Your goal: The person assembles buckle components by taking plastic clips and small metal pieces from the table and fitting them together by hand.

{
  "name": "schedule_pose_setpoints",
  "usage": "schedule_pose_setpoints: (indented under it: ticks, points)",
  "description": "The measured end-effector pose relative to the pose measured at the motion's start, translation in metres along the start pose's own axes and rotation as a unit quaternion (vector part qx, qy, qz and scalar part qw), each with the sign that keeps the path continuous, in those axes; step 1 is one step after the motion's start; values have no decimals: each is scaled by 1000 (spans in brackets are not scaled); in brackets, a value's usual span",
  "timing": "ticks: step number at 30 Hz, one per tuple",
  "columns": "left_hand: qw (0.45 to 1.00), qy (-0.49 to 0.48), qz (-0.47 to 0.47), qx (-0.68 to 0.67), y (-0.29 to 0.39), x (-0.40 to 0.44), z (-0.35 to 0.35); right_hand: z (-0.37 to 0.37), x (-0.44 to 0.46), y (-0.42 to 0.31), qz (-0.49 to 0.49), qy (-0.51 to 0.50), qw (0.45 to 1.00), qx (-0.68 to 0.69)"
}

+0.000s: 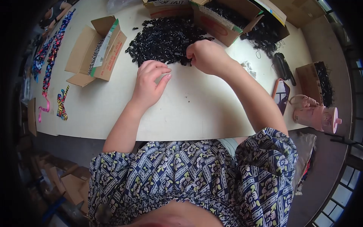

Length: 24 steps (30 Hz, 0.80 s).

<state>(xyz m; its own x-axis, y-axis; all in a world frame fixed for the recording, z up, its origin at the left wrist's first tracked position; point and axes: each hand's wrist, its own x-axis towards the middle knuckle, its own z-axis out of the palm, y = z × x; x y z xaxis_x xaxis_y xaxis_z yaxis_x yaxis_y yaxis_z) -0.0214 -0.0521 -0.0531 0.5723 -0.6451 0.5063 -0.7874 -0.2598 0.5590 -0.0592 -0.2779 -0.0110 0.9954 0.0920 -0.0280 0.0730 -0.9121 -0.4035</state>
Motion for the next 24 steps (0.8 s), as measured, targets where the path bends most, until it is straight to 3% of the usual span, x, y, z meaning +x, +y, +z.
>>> schedule_pose_setpoints:
  ticks: [3, 6, 9, 11, 15, 18, 24]
  points:
    - [1000, 2, 5, -3, 0, 0, 2, 11, -4, -14, 106, 5, 994, 16]
    - [1000, -3, 6, -6, -3, 0, 2, 27, -3, -10, 117, 47, 990, 60]
    - [1000, -9, 1, -10, -3, -1, 3, 21, -15, -14, 115, 91, 985, 96]
    - [1000, -8, 3, -12, -2, 0, 4, 13, -24, -20, 123, 59, 969, 206]
    - [999, 5, 2, -46, 8, -1, 3, 21, -40, -32, 126, 23, 890, 438]
    - [997, 2, 13, -71, 11, -1, 2, 27, -44, -35, 102, 7, 843, 528]
    - [996, 13, 50, -79, 7, -1, 4, 41, -46, -31, 72, 23, 817, 571]
